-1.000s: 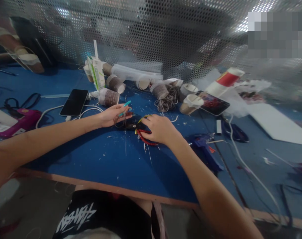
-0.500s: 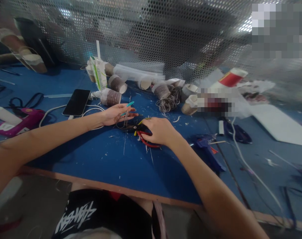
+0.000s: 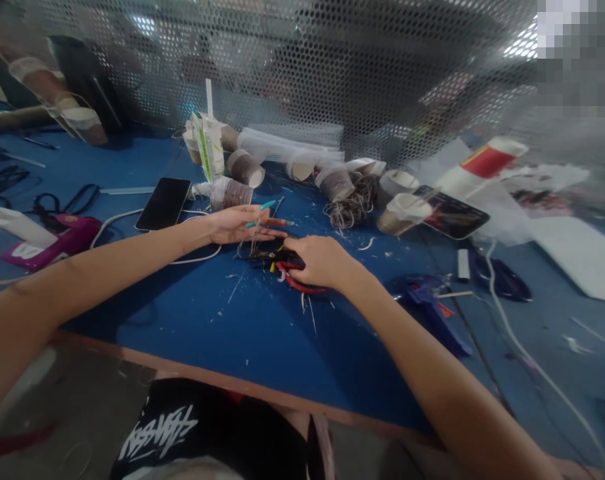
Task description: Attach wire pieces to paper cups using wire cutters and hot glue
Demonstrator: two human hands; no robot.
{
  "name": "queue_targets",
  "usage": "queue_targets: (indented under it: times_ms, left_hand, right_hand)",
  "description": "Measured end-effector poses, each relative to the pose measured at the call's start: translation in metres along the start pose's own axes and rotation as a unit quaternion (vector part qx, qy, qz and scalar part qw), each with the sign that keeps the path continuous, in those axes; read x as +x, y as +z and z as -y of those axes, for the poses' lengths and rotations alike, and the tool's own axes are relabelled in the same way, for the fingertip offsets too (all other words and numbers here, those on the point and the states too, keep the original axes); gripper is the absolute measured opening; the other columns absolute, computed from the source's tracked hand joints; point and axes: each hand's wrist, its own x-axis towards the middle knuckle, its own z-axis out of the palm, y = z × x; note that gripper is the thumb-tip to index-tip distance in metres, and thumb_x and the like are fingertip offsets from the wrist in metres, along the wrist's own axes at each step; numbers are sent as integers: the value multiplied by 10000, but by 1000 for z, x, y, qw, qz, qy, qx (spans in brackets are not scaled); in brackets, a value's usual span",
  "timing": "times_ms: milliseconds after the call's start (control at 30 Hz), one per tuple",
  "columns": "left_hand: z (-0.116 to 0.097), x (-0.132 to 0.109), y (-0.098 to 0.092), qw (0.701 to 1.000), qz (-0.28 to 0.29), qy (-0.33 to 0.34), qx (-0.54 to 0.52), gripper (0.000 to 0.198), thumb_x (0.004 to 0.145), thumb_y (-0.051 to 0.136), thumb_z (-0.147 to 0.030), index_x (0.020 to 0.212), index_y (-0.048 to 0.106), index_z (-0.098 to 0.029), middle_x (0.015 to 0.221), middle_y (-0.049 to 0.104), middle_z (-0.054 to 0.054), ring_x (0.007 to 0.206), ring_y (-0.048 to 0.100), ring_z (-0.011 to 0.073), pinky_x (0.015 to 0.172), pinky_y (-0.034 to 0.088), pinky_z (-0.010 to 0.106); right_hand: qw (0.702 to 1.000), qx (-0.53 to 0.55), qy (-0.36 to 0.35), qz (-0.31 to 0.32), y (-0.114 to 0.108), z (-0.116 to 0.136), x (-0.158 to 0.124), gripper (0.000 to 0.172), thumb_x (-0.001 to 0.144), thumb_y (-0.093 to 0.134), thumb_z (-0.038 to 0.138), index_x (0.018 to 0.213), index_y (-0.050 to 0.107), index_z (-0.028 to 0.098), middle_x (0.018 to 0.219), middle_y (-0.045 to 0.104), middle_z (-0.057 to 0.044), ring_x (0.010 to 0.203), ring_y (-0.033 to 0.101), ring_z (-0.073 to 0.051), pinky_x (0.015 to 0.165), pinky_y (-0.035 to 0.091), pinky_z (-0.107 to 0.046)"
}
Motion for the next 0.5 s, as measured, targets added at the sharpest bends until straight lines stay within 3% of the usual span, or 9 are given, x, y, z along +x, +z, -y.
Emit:
queue_targets:
  times_ms: [267, 500]
  left_hand:
    - [3, 0, -1, 999, 30, -6, -14, 274, 945, 441, -182, 697, 548, -141, 1019, 708, 75, 987, 682, 163, 1115, 322, 422]
    - [5, 3, -4, 998, 30, -2, -47, 280, 932, 456, -167, 669, 547, -136, 934, 707, 70, 1032, 662, 180, 1126, 299, 456]
  right_hand:
    - [999, -43, -9, -28, -2, 11, 2, 240, 797, 512, 329, 943, 615, 169, 858, 714, -90, 745, 642, -210, 559, 353, -282]
    - [991, -128, -24, -37, 2, 4, 4, 222, 810, 512, 318, 942, 624, 179, 816, 716, -74, 639, 613, -182, 476, 196, -265]
